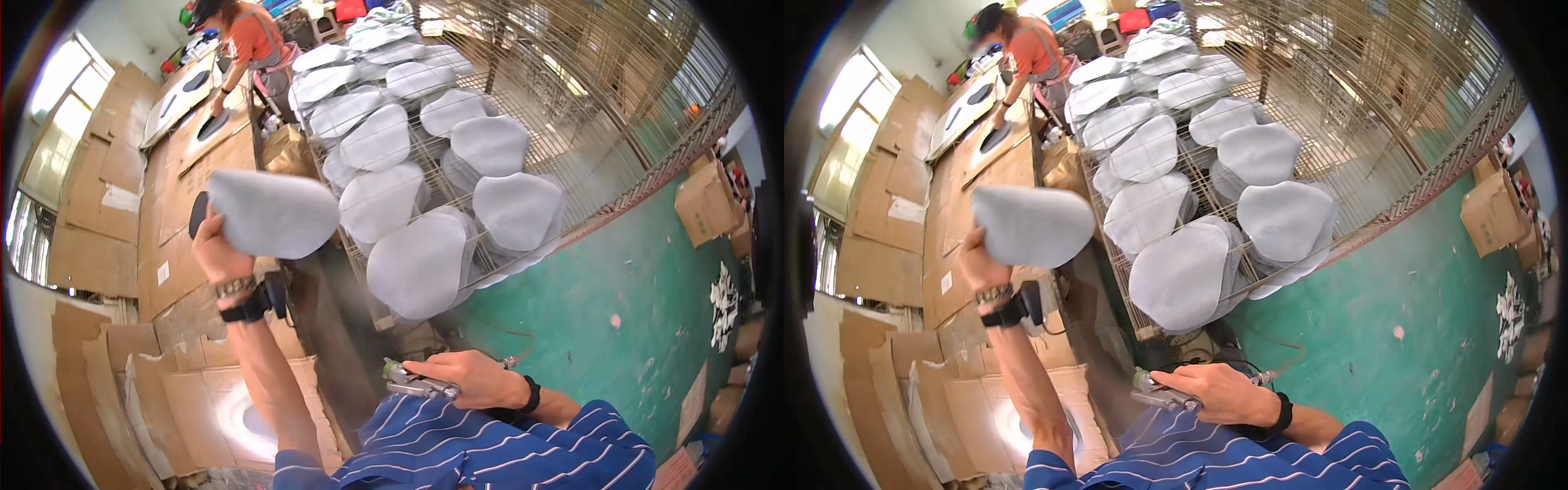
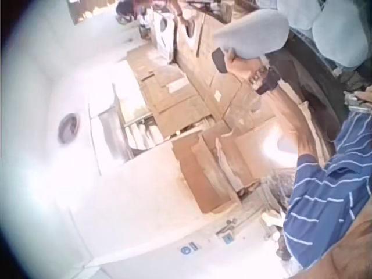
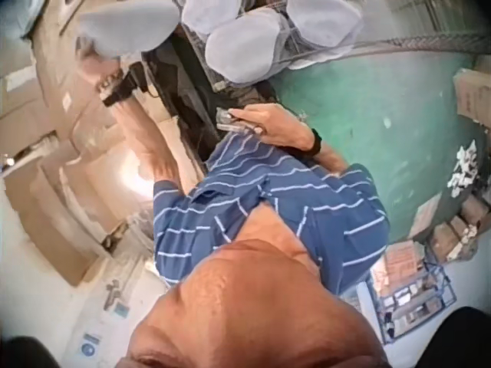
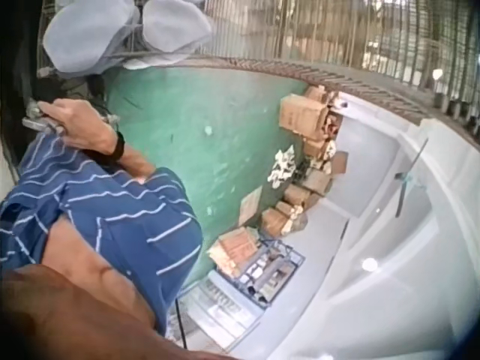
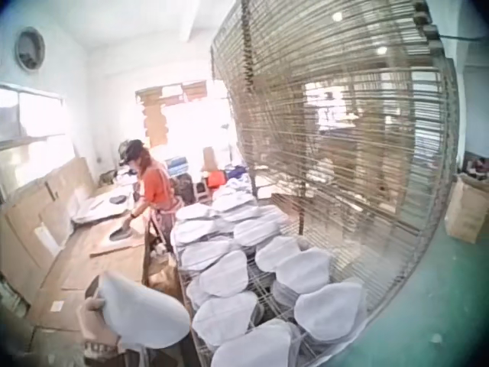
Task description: The person uses a spray gun to apply glue to industrial grey pads and then places the pads onto a wire rack.
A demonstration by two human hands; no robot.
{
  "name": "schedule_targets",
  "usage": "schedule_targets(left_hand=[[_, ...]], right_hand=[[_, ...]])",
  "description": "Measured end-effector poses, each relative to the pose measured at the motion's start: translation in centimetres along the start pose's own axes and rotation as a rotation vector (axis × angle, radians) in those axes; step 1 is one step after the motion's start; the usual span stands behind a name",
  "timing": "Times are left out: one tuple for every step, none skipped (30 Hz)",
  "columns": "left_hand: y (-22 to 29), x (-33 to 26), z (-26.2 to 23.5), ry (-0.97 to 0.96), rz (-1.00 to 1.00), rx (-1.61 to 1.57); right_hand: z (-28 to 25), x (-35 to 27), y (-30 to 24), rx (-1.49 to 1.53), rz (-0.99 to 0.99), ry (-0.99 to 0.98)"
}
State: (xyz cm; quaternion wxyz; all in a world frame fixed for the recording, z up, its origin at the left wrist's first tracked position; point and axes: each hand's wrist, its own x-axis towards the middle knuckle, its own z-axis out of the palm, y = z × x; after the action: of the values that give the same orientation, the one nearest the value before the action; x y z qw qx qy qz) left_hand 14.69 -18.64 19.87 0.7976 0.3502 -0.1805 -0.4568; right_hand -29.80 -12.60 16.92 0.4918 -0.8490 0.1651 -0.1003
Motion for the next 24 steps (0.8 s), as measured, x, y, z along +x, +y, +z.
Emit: schedule_targets(left_hand=[[-2.2, 2.2, 0.8, -0.152, -0.063, -0.038], [-3.9, 4.0, 1.0, -0.122, -0.080, -0.004], [-6.1, 5.4, 1.1, -0.094, -0.104, 0.022], [-8.6, 6.1, 1.8, -0.127, -0.170, -0.001], [-10.8, 6.6, 2.1, -0.157, -0.233, -0.025], [-12.8, 7.6, 0.5, -0.013, -0.318, 0.058], [-14.5, 9.4, -4.5, 0.084, -0.337, 0.145], [-17.4, 8.4, -3.0, 0.045, -0.446, 0.257], [-18.5, 7.9, -4.7, 0.215, -0.455, 0.439], [-19.6, 7.6, -6.6, 0.394, -0.452, 0.613], [-20.0, 6.7, -7.8, 0.385, -0.377, 0.552], [-20.1, 5.1, -9.1, 0.376, -0.305, 0.491], [-19.9, 3.0, -10.7, 0.386, -0.262, 0.416], [-19.6, 0.6, -12.2, 0.402, -0.213, 0.340], [-19.2, -2.5, -13.5, 0.356, -0.233, 0.298], [-18.7, -6.2, -14.6, 0.326, -0.236, 0.252], [-18.8, -9.6, -15.6, 0.370, -0.290, 0.257], [-18.9, -13.4, -17.0, 0.438, -0.324, 0.260], [-19.6, -17.3, -19.3, 0.466, -0.354, 0.253], [-20.5, -20.6, -21.3, 0.498, -0.382, 0.240], [-21.7, -23.6, -23.0, 0.587, -0.424, 0.266], [-22.7, -26.5, -24.4, 0.667, -0.481, 0.282], [-23.4, -29.8, -26.3, 0.688, -0.503, 0.260], [-24.3, -32.6, -28.0, 0.689, -0.533, 0.239]], right_hand=[[-0.3, -0.5, 0.3, 0.009, 0.032, 0.029], [-0.5, -0.9, 0.5, 0.022, 0.049, 0.047], [-0.4, -1.2, 0.8, 0.009, 0.047, 0.090], [-0.7, -1.5, 1.0, 0.011, 0.058, 0.102], [-1.0, -1.7, 1.1, 0.010, 0.099, 0.098], [-1.2, -1.7, 1.0, 0.006, 0.128, 0.083], [-1.2, -1.4, 0.6, 0.003, 0.103, 0.057], [-1.2, -1.5, 1.0, 0.011, 0.125, 0.090], [-1.3, -1.5, 1.0, 0.015, 0.116, 0.098], [-1.5, -1.3, 1.1, 0.005, 0.107, 0.083], [-1.3, -1.2, 1.3, 0.032, 0.086, 0.107], [-1.2, -1.0, 1.2, 0.060, 0.069, 0.131], [-1.7, -0.5, 0.7, 0.060, 0.069, 0.093], [-1.7, -0.1, 0.7, 0.057, 0.058, 0.067], [-1.5, 0.5, 0.7, 0.073, 0.052, 0.052], [-1.4, 1.2, 0.6, 0.088, 0.036, 0.017], [-1.4, 1.9, 0.3, 0.086, 0.004, -0.051], [-1.4, 2.7, 0.1, 0.092, -0.067, -0.062], [-1.3, 3.8, -0.5, 0.102, -0.138, -0.085], [-1.3, 4.7, -1.3, 0.112, -0.193, -0.192], [-1.4, 5.8, -2.3, 0.092, -0.201, -0.207], [-1.6, 6.5, -3.6, 0.070, -0.203, -0.212], [-1.5, 7.1, -4.8, 0.037, -0.159, -0.297], [-1.1, 7.6, -5.9, 0.035, -0.200, -0.392]])
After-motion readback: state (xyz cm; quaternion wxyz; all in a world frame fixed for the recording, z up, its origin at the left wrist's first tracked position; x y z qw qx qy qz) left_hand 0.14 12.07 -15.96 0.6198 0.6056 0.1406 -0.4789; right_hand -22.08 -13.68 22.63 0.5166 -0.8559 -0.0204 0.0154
